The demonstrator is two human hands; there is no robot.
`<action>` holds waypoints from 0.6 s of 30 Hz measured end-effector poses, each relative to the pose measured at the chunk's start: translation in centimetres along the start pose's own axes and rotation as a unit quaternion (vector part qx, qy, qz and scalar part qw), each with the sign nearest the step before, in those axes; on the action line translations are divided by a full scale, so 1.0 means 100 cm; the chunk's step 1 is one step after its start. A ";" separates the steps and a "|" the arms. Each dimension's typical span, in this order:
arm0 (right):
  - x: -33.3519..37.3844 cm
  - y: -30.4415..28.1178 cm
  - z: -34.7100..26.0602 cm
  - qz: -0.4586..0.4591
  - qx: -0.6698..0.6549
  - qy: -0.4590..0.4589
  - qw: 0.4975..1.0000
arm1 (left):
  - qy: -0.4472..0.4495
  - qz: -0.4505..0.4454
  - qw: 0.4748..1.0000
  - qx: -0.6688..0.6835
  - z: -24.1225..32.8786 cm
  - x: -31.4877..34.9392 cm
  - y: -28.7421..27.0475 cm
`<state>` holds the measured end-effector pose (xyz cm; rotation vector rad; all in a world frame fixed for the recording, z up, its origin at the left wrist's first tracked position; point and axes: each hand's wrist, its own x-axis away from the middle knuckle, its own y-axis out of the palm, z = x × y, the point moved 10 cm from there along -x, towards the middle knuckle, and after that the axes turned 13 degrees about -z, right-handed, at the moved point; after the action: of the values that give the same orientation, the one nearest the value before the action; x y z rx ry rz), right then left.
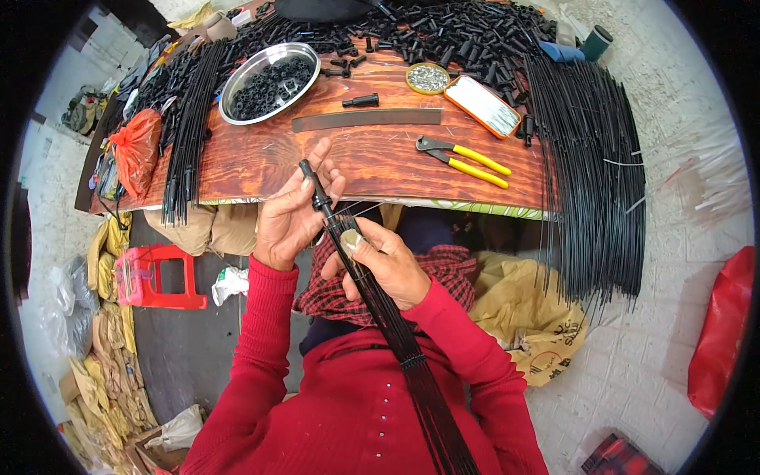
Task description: Assembling a bundle of black rods into a circular head component and securing them using hand tools.
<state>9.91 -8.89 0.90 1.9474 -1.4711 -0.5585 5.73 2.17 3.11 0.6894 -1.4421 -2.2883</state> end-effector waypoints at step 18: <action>-0.001 -0.003 0.002 0.021 0.009 0.011 1.000 | -0.073 0.030 0.975 -0.206 0.002 0.015 0.006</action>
<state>10.01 -8.81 0.56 1.9255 -1.5054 -0.5059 4.41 1.27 3.40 0.3537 -0.9754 -2.5188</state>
